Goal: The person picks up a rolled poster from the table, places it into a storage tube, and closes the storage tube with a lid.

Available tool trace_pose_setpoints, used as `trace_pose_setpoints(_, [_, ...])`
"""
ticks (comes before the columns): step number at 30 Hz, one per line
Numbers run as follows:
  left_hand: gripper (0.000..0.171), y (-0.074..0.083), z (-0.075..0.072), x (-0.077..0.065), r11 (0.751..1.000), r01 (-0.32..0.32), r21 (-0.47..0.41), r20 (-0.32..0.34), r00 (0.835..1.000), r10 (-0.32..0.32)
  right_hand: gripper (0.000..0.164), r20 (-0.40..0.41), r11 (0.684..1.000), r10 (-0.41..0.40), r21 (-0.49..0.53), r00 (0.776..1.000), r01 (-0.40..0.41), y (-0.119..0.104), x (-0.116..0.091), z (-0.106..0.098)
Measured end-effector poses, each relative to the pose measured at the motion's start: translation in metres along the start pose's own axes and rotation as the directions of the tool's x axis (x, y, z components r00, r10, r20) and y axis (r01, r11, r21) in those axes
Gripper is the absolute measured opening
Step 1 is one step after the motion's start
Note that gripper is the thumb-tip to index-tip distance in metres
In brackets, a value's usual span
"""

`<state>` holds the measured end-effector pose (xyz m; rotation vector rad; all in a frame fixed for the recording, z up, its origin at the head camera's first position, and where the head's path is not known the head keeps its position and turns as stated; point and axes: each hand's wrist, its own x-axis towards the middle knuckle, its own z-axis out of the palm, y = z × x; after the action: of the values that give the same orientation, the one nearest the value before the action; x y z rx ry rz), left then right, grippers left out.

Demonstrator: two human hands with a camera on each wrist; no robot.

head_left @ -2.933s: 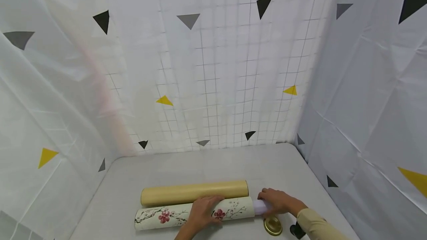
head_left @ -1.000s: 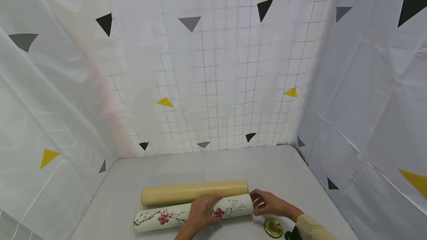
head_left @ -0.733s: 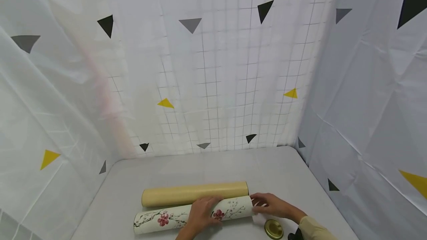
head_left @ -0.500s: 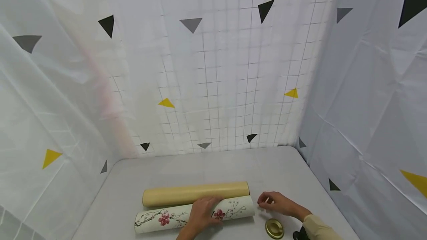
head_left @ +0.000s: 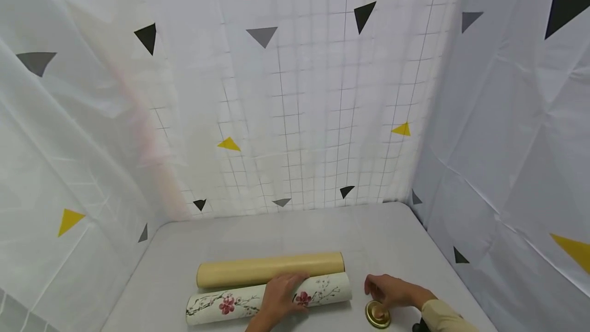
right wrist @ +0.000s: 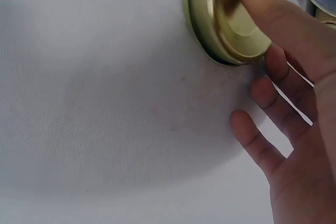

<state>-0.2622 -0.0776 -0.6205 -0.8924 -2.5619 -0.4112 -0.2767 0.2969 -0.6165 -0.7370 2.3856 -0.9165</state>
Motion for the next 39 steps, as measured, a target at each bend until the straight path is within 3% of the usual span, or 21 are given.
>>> trace_pose_setpoints(4, [0.084, 0.0, 0.001, -0.002, 1.0, -0.004, -0.013, 0.008, 1.0, 0.004, 0.032, -0.043, 0.999, 0.038, -0.027, 0.998, -0.039, -0.003, -0.001, 0.002])
trace_pose_setpoints(10, [0.083, 0.0, 0.001, 0.001, 1.0, 0.028, -0.014, 0.064, 0.998, -0.027, 0.026, -0.17, 0.989, 0.102, -0.092, 0.98, -0.118, -0.009, -0.001, 0.006])
trace_pose_setpoints(14, [0.083, 0.001, -0.001, 0.003, 1.0, 0.025, 0.0, 0.06, 0.998, -0.025, 0.039, -0.197, 0.975, 0.149, -0.134, 0.969, -0.177, -0.013, -0.001, 0.007])
trace_pose_setpoints(19, [0.083, 0.002, -0.002, 0.002, 0.999, 0.033, -0.004, 0.058, 0.998, -0.033, 0.063, -0.162, 0.957, 0.191, -0.187, 0.968, -0.22, -0.02, 0.0, 0.009])
trace_pose_setpoints(25, [0.083, 0.004, -0.003, 0.003, 0.998, 0.06, -0.023, 0.076, 0.995, -0.058, 0.054, -0.2, 0.956, 0.134, -0.231, 0.971, -0.179, -0.019, 0.006, 0.011])
trace_pose_setpoints(30, [0.082, 0.004, -0.003, 0.002, 0.998, 0.058, -0.013, 0.064, 0.996, -0.057, 0.048, -0.295, 0.915, 0.148, -0.321, 0.944, -0.244, -0.019, 0.012, 0.017])
trace_pose_setpoints(39, [0.083, 0.003, -0.004, 0.0, 0.999, 0.044, -0.009, 0.06, 0.997, -0.044, 0.054, -0.379, 0.904, 0.21, -0.275, 0.901, -0.326, -0.024, 0.019, 0.023])
